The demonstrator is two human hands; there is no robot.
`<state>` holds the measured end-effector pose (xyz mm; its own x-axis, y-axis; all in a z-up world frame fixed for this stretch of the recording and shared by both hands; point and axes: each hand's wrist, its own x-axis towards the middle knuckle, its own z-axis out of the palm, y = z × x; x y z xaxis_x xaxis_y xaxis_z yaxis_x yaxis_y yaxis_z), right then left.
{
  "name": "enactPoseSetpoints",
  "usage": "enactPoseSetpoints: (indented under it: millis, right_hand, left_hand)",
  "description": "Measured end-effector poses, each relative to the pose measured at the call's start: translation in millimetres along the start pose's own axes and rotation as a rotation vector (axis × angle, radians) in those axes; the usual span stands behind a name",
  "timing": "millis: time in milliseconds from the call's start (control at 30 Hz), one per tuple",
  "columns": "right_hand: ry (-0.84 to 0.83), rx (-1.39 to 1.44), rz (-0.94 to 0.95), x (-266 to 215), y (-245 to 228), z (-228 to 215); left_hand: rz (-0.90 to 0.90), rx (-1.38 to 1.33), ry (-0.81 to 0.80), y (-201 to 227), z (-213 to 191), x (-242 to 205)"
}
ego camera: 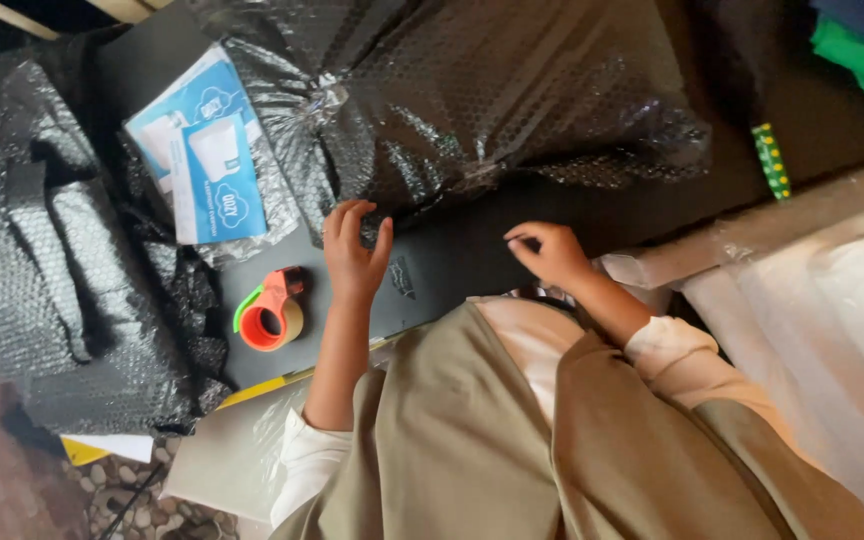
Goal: The person wraps a rectangular item in black bubble wrap on a table, folds the edges, and secures the package with tape. They then use a duster to wipe the surface of the wrapped package.
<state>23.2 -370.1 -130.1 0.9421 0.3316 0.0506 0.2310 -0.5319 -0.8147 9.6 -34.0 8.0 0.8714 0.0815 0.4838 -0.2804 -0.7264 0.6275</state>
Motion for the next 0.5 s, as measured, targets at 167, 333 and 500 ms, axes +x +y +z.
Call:
enactPoseSetpoints:
  millis: [167, 333, 500]
  right_hand:
    - [0.913, 0.242, 0.6, -39, 135, -81]
    - [0.863, 0.652, 0.462, 0, 137, -147]
    - [0.917, 0.179, 0.375, 29, 138, -155]
  left_hand:
    - [0.285, 0.165, 0.076, 50, 79, 7]
    - [0.584, -0.045, -0.204, 116, 188, 22]
    - [0.773, 0.197, -0.215, 127, 314, 29]
